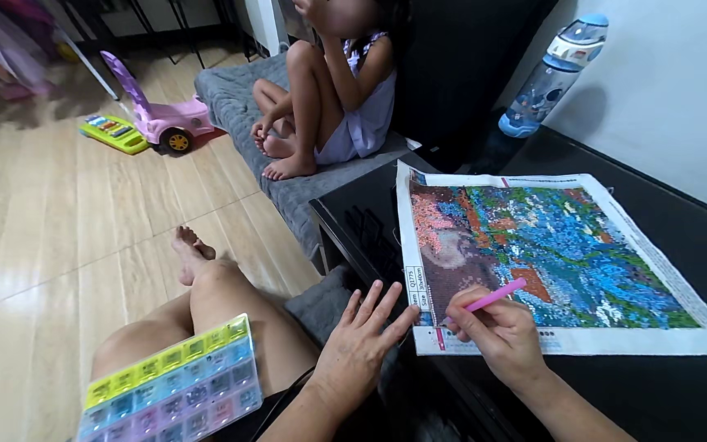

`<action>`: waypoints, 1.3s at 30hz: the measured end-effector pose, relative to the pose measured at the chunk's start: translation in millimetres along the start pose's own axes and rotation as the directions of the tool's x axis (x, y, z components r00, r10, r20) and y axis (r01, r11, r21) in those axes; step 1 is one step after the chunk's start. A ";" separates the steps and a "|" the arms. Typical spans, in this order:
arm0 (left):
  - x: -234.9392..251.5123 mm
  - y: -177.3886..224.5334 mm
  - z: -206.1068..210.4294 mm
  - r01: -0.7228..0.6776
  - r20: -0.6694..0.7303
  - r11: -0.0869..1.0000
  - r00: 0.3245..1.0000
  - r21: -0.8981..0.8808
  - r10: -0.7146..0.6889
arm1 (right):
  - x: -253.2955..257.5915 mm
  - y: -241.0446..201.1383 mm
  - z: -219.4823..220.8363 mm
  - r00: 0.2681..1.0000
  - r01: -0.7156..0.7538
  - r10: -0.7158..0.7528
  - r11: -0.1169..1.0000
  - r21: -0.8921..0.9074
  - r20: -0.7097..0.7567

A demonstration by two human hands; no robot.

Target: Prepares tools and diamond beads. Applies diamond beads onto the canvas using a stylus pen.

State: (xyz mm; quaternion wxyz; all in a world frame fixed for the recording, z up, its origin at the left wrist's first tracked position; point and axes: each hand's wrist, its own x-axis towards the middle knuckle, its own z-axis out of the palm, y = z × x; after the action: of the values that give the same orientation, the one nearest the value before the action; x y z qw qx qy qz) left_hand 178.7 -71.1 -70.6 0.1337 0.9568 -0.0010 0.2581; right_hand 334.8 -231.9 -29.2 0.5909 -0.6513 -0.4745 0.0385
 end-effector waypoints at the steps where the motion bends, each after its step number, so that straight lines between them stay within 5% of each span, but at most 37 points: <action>1: 0.0 0.0 -0.2 -0.001 0.003 1.000 1.000 0.002 0.001 | 0.0 0.2 0.1 1.000 -0.002 0.002 1.000 -0.001 0.000; 39: -3.0 1.2 -4.2 -0.009 0.023 1.000 1.000 -0.003 0.009 | 1.9 0.7 2.4 0.984 0.159 -0.151 0.983 -0.092 0.093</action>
State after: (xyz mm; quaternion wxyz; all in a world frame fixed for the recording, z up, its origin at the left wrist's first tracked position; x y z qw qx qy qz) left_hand 173.9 -71.4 -68.3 0.1340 0.9595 -0.0075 0.2475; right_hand 334.8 -228.8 -29.5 0.5383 -0.6386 -0.5499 -0.0035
